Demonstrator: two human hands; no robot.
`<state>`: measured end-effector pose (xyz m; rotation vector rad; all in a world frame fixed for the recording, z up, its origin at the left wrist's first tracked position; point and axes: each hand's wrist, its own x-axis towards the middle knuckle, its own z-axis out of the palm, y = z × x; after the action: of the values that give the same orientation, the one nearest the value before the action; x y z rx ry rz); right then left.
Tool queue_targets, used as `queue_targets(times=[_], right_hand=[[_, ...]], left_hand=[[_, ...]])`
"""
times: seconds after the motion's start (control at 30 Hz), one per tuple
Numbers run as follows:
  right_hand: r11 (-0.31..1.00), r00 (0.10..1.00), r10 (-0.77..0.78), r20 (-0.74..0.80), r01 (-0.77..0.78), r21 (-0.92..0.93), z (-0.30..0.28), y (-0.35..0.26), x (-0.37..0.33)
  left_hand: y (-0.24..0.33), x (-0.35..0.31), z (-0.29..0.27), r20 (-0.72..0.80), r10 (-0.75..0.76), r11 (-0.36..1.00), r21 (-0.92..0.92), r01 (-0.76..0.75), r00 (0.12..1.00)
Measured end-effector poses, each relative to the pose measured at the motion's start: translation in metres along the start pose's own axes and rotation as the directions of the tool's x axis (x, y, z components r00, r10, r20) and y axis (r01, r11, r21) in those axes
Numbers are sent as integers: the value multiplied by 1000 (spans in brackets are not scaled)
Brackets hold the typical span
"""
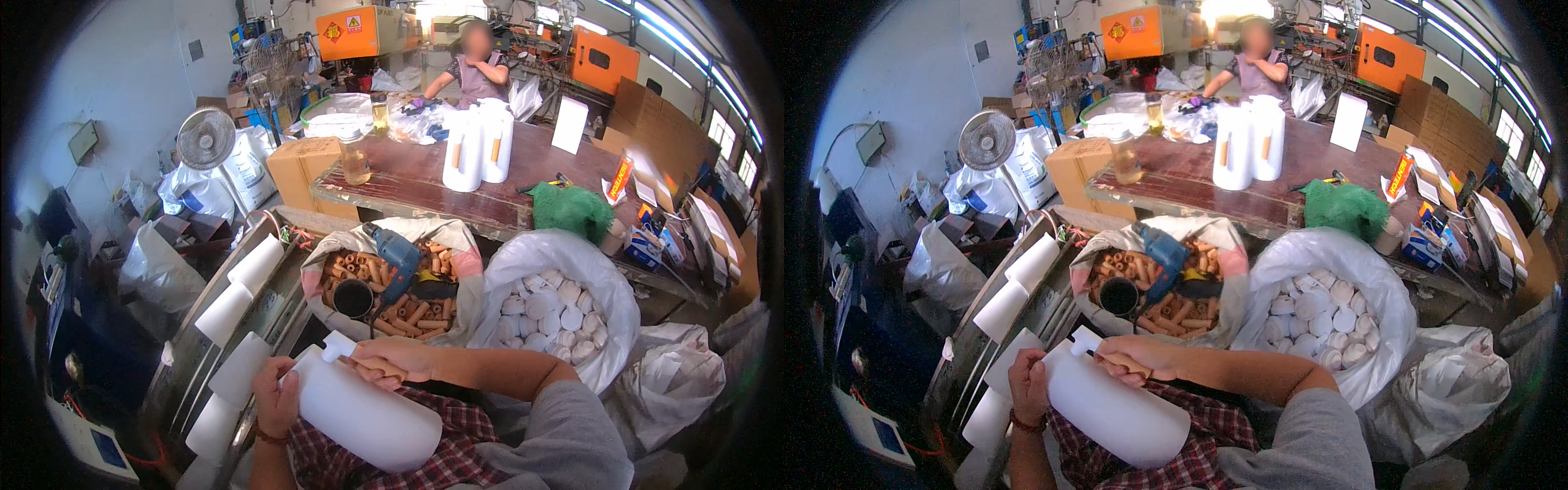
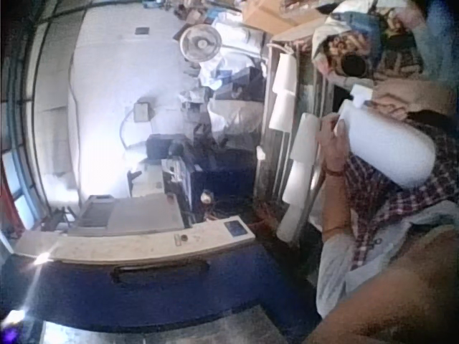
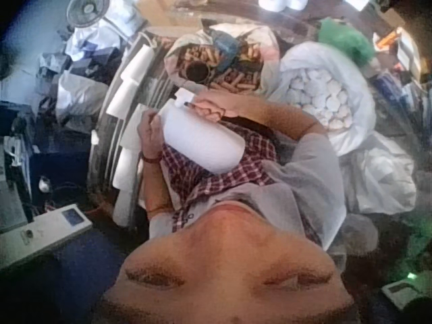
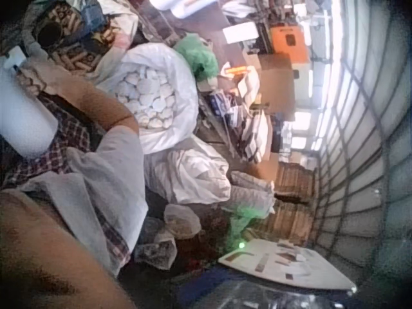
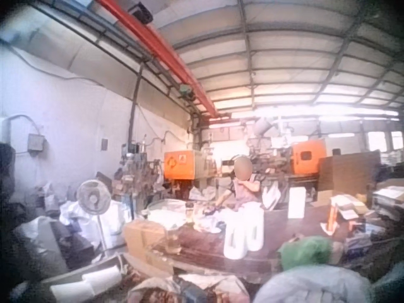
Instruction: The person picks up white plastic parts from bags, drills holes into them while attaching wooden handles, and wipes the exterior surfaces with a cloth.
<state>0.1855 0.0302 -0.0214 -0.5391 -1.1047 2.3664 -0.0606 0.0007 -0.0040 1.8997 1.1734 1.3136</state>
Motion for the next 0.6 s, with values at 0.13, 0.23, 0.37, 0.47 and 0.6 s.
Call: queue_targets(times=[0.13, 0.23, 0.37, 0.47, 0.6], right_hand=[[946, 975, -26, -222, -47, -320, 8, 12, 12], [714, 920, -120, -373, -181, -676, 5, 21, 10], [452, 860, -375, -347, -157, -878, 14, 25, 0], [391, 837, -416, -355, -188, -901, 8, 40, -5], [577, 871, -396, -290, -10, -817, -6, 46, -8]], left_hand=[[2, -12, -5, -32, -68, 995, 74, 71, 997], [-17, -15, 10, -20, -84, 989, 121, 86, 996], [0, -13, 13, 23, -165, 960, 234, 156, 986], [0, -16, 16, 32, -133, 942, 315, 116, 991], [-1, -16, 21, 32, -44, 939, 342, 31, 999]])
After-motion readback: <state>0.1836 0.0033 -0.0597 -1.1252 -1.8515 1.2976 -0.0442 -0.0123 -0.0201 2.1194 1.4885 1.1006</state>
